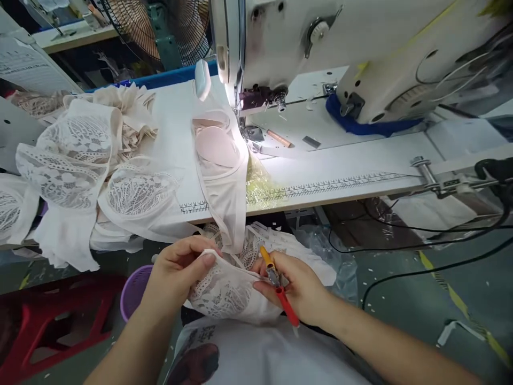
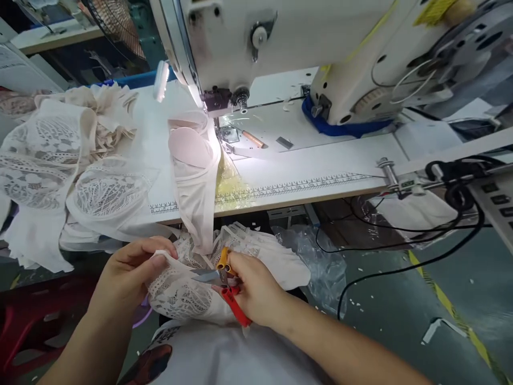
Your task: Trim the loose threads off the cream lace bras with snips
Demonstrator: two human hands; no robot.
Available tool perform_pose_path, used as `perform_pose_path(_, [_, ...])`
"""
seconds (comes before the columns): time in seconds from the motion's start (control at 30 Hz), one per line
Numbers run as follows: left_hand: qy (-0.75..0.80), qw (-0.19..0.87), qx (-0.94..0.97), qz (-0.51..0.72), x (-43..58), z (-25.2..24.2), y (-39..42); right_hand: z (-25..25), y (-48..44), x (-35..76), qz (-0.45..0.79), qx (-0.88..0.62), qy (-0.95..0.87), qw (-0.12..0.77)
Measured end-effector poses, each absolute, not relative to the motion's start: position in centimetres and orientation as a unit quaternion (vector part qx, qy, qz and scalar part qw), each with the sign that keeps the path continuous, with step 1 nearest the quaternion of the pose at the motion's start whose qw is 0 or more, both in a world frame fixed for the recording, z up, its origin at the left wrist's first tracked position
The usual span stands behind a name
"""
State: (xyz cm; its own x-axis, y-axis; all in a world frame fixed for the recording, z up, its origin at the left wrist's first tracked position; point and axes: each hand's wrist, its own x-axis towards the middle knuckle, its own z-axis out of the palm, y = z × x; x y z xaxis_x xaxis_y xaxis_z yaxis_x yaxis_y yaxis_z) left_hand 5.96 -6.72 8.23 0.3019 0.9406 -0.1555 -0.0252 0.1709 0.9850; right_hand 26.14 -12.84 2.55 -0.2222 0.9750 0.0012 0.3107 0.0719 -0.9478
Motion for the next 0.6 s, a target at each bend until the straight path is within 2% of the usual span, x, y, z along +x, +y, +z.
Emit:
perform_pose_path(0.17, [0.485, 0.528, 0.565, 0.408, 5.0, 7.0, -7.1, 3.1, -13.2, 26.0, 0.398, -0.514, -0.682, 0.335])
perform_pose_path(0.27, [0.494, 0.317, 0.698, 0.409, 4.6, 7.1, -7.4, 3.1, -13.0, 25.7, 0.396, -0.502, -0.691, 0.336])
perform_pose_path(0.33, [0.422, 0.159, 0.804, 0.388, 4.7, 7.8, -7.8, 3.0, -12.9, 25.5, 0.399, -0.495, -0.691, 0.342])
perform_pose_path(0.37, [0.359, 0.114, 0.855, 0.356, 4.8, 8.2, -8.0, 3.0, -12.8, 25.4, 0.401, -0.495, -0.69, 0.344])
perform_pose_path(0.47, [0.197, 0.113, 0.954, 0.196, 5.9, 8.8, -8.4, 2.9, -12.6, 25.3, 0.415, -0.487, -0.688, 0.342])
perform_pose_path(0.6, [0.184, 0.172, 0.966, 0.066, 7.2, 7.6, -7.6, 2.8, -12.5, 25.9, 0.439, -0.482, -0.69, 0.315])
